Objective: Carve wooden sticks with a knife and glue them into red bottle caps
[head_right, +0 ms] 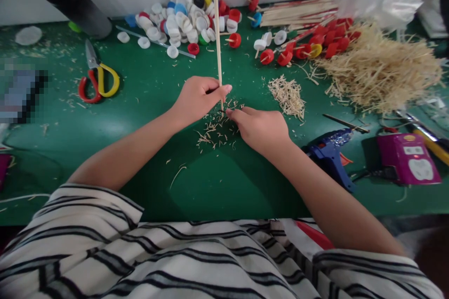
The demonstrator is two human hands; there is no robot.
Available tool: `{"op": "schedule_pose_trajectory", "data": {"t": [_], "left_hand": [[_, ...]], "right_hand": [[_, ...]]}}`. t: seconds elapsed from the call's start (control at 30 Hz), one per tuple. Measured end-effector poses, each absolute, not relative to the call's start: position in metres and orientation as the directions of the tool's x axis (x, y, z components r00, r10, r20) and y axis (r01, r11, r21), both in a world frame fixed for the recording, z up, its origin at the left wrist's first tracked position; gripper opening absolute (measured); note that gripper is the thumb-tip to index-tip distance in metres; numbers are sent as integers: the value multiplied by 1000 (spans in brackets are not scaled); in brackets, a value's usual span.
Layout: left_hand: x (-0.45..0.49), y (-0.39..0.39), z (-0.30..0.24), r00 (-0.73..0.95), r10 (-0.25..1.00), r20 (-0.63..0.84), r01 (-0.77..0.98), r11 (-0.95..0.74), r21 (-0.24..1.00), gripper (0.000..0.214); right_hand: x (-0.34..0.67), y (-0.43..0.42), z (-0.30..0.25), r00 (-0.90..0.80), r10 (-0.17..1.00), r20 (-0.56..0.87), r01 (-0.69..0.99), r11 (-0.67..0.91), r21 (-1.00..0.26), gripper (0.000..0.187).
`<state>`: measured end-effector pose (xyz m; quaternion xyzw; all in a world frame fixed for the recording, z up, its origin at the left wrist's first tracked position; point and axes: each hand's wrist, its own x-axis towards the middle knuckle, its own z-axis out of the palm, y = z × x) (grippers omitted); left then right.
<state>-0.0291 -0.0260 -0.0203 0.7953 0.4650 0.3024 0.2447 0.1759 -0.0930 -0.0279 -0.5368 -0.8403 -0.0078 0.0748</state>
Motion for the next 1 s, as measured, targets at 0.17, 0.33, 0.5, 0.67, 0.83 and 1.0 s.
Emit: {"op": "schedule_pose_trajectory", "data": {"t": [0.17, 0.33, 0.5, 0.67, 0.83, 1.0], "left_hand": [[-29, -28, -22, 390, 872, 295, 589, -483, 648, 52], [-32, -28, -22, 390, 865, 315, 599, -498, 627, 57], [-31, -26, -23, 380, 870, 314, 611, -491, 621, 58], [-29, -25, -24, 385, 868, 315, 604, -495, 625, 58], [-31, -23, -27, 391, 867, 309, 600, -495, 629, 59], [-30, -25, -26, 397, 867, 302, 596, -494, 634, 61]], "right_hand": [[176, -96, -28, -397, 910, 117, 908, 408, -96, 43], [177, -99, -26, -424, 904, 48, 904, 426, -38, 40], [178, -99, -30, -424, 900, 95, 902, 429, -38, 42], [180, -95, -32, -434, 890, 137, 896, 442, -32, 43], [182, -95, -31, -428, 893, 141, 899, 437, -36, 44], [182, -97, -31, -431, 896, 110, 899, 437, -38, 42]]}}
